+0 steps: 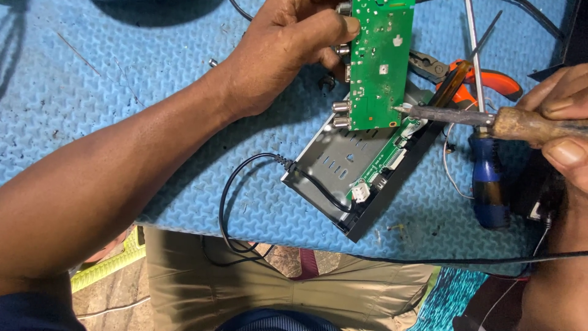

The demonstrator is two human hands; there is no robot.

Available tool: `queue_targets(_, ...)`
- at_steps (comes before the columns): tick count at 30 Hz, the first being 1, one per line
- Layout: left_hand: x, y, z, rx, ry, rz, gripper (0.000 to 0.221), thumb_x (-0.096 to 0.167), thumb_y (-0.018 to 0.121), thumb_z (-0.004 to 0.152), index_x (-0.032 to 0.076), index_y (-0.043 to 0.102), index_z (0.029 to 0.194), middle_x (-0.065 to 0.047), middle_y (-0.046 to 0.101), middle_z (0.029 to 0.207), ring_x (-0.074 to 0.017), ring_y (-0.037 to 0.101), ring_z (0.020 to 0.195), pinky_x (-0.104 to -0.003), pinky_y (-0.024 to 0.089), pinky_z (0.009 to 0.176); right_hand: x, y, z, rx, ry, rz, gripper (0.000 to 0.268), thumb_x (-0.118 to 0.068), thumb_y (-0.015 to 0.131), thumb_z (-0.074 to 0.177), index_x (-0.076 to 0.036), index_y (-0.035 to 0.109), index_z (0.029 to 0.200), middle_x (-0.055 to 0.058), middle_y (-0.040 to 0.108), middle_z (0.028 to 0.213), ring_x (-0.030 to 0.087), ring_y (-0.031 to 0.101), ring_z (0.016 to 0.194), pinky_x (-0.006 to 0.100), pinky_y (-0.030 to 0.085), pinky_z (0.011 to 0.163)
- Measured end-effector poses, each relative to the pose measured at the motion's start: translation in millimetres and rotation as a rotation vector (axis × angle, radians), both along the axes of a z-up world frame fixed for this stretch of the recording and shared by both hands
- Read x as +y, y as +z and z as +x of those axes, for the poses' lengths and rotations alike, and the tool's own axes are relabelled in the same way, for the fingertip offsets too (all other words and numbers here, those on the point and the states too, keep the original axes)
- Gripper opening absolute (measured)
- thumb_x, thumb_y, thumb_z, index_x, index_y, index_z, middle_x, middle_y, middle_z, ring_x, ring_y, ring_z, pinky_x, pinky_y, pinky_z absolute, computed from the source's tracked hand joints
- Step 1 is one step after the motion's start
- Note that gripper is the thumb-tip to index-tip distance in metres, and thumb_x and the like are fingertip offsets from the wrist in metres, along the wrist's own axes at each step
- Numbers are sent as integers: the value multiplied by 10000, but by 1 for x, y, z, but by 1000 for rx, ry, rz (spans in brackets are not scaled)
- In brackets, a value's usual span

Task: Soldering components on a green circuit board using a soldering iron at a repair bench.

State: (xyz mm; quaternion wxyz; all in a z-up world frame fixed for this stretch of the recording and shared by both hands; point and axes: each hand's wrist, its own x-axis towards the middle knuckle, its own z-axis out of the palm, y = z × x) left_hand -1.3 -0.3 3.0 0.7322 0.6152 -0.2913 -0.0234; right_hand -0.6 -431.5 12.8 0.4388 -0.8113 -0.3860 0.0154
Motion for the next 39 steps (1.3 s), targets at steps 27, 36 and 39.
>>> queue_targets(27, -2, 2, 0, 25, 21, 12, 129, 201, 529, 1033, 139, 571, 1138, -3, 644, 1073, -220, 748, 975, -324, 678, 826, 17, 11, -2, 47, -15, -32, 230, -346, 476, 1007, -172, 467, 1156, -32, 394, 760, 178, 567, 891, 282, 541, 913)
queue_targets(36, -2, 3, 1, 35, 24, 3, 92, 180, 532, 1022, 128, 574, 1085, -6, 641, 1022, -196, 732, 936, -304, 660, 793, 14, 10, 12, -4, 44, -29, 277, -347, 500, 979, -163, 471, 1184, -26, 411, 708, 175, 560, 781, 293, 566, 878)
queue_targets(39, -1, 3, -1, 11, 4, -2, 131, 177, 523, 1050, 133, 565, 1166, -20, 636, 1083, -217, 734, 970, -321, 682, 826, 13, 8, 16, -23, 67, -27, 297, -348, 509, 968, -160, 473, 1195, -24, 417, 688, 174, 557, 740, 296, 575, 864)
